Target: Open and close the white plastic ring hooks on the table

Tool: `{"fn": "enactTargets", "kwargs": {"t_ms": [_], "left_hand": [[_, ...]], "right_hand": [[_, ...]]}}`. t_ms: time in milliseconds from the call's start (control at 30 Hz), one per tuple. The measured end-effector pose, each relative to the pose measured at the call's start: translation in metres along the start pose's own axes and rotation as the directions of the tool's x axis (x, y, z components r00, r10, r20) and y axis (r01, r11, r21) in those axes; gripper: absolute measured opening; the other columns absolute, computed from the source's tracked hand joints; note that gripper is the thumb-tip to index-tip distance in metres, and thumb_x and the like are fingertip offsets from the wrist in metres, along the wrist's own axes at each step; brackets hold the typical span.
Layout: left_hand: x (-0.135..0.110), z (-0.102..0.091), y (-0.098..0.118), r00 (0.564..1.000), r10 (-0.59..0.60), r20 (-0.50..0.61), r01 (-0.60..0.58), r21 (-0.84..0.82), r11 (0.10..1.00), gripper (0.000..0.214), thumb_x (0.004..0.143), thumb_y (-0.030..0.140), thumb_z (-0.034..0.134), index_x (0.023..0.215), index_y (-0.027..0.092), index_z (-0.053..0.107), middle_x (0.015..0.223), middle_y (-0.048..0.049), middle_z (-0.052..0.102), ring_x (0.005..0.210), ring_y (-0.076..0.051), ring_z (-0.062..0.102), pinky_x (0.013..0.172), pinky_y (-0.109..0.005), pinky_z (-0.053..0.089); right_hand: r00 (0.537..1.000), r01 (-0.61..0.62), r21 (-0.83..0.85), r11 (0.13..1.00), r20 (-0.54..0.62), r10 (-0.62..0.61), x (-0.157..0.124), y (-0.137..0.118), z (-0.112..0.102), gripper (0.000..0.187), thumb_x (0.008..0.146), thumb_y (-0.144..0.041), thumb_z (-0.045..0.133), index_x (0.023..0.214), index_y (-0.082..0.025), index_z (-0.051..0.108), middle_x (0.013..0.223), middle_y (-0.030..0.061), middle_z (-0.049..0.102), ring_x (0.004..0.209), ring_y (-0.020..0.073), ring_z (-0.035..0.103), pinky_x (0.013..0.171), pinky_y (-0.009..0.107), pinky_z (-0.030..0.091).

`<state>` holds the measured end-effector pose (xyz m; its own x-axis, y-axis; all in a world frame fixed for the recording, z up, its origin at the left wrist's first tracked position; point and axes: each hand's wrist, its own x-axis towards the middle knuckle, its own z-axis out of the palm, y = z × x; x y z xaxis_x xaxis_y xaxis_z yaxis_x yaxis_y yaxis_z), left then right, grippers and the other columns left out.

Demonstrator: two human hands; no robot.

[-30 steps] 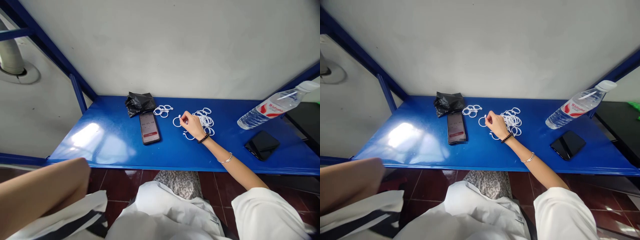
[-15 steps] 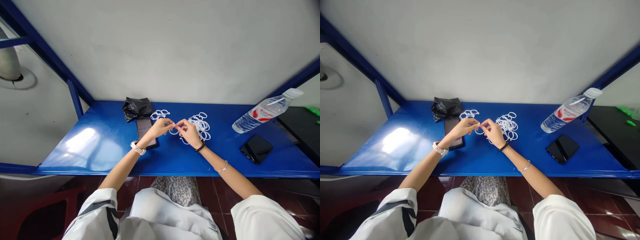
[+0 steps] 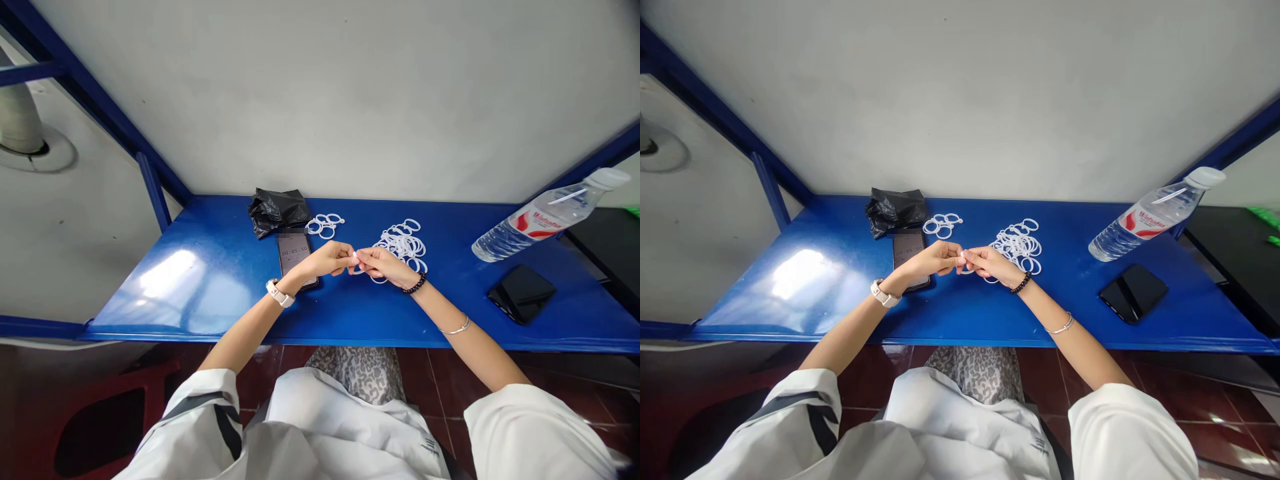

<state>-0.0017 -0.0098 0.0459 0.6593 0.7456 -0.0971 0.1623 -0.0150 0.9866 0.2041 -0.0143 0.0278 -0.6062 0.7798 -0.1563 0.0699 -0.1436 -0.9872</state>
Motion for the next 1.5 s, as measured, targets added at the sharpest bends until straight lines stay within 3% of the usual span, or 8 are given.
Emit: {"fn": "enactTargets", "kwargs": {"t_ms": [233, 867, 1033, 1133, 1233, 1333, 1400, 1500], "left_hand": [[-0.003, 0.005, 0.003, 0.992, 0.128, 0.011, -0.125, -0.167, 0.978, 0.061, 0.076, 0.073, 0.079, 0.072, 0.015, 0.059, 0.053, 0.0055, 0.05, 0.044, -0.003, 0.033, 0.043, -0.02, 0.02], [-0.009, 0.007, -0.001, 0.987, 0.133, 0.089, -0.109, -0.232, 0.967, 0.057, 0.074, 0.067, 0.084, 0.073, 0.015, 0.061, 0.051, 0.007, 0.047, 0.038, -0.002, 0.029, 0.039, -0.019, 0.018], [-0.008, 0.007, 0.002, 0.97, 0.243, -0.005, -0.231, -0.334, 0.914, 0.06, 0.074, 0.07, 0.083, 0.069, 0.016, 0.056, 0.051, 0.0063, 0.046, 0.04, -0.001, 0.026, 0.041, -0.02, 0.019], [-0.006, 0.007, 0.002, 0.963, 0.261, -0.074, -0.271, -0.253, 0.929, 0.058, 0.081, 0.072, 0.076, 0.076, 0.016, 0.06, 0.053, 0.0064, 0.045, 0.043, -0.003, 0.032, 0.044, -0.021, 0.027], [-0.002, -0.001, -0.003, 0.954, 0.281, -0.105, -0.274, 0.076, 0.959, 0.05, 0.099, 0.064, 0.058, 0.1, 0.015, 0.068, 0.08, -0.0041, 0.067, 0.056, -0.009, 0.054, 0.057, -0.025, 0.046], [0.002, -0.016, -0.014, 0.898, 0.367, -0.242, -0.151, 0.613, 0.775, 0.028, 0.105, 0.036, 0.053, 0.117, 0.015, 0.069, 0.136, -0.0166, 0.064, 0.095, -0.019, 0.068, 0.081, -0.033, 0.057], [0.005, -0.026, -0.022, 0.892, 0.325, -0.314, 0.095, 0.834, 0.544, 0.025, 0.103, 0.02, 0.054, 0.122, 0.012, 0.068, 0.138, -0.0199, 0.064, 0.123, -0.03, 0.062, 0.1, -0.043, 0.054], [0.007, -0.035, -0.03, 0.904, 0.202, -0.377, 0.32, 0.909, 0.265, 0.028, 0.103, 0.013, 0.048, 0.124, 0.008, 0.067, 0.133, -0.0229, 0.067, 0.128, -0.036, 0.057, 0.102, -0.049, 0.052]], "right_hand": [[0.992, 0.123, 0.114, 0.986, -0.007, -0.123, -0.001, 0.003, 0.008, 0.068, 0.075, -0.08, 0.077, 0.061, -0.02, 0.047, 0.059, -0.0069, 0.036, 0.053, 0.0073, 0.025, 0.052, 0.027, 0.021], [0.991, 0.129, 0.123, 0.984, 0.004, -0.131, -0.006, 0.016, 0.016, 0.077, 0.066, -0.09, 0.075, 0.056, -0.023, 0.038, 0.059, -0.0043, 0.035, 0.064, 0.0146, 0.042, 0.074, 0.036, 0.052], [0.981, 0.179, 0.075, 0.981, -0.088, -0.172, -0.01, 0.006, 0.019, 0.08, 0.073, -0.094, 0.062, 0.058, -0.024, 0.026, 0.057, -0.0043, 0.027, 0.059, 0.0144, 0.029, 0.064, 0.035, 0.044], [0.968, 0.222, 0.091, 0.971, -0.142, -0.208, -0.01, -0.002, 0.016, 0.075, 0.079, -0.089, 0.062, 0.06, -0.024, 0.028, 0.06, -0.0043, 0.027, 0.059, 0.0143, 0.026, 0.061, 0.032, 0.037], [0.957, 0.194, -0.06, 0.979, -0.206, -0.203, -0.011, -0.006, 0.004, 0.067, 0.082, -0.084, 0.063, 0.061, -0.024, 0.041, 0.063, -0.0028, 0.035, 0.059, 0.0139, 0.029, 0.06, 0.031, 0.032], [0.887, 0.118, -0.429, 0.895, -0.36, -0.29, -0.013, -0.007, -0.013, 0.056, 0.095, -0.072, 0.054, 0.07, -0.022, 0.061, 0.069, 0.0021, 0.053, 0.061, 0.0157, 0.042, 0.062, 0.032, 0.033], [0.821, 0.002, -0.675, 0.738, -0.42, -0.386, -0.015, -0.007, -0.022, 0.046, 0.1, -0.056, 0.05, 0.076, -0.021, 0.068, 0.075, 0.0057, 0.064, 0.065, 0.0183, 0.051, 0.065, 0.033, 0.037], [0.747, -0.204, -0.859, 0.47, -0.447, -0.493, -0.017, -0.007, -0.029, 0.03, 0.1, -0.034, 0.051, 0.085, -0.019, 0.072, 0.091, 0.0099, 0.075, 0.08, 0.0224, 0.064, 0.069, 0.032, 0.041]]}}
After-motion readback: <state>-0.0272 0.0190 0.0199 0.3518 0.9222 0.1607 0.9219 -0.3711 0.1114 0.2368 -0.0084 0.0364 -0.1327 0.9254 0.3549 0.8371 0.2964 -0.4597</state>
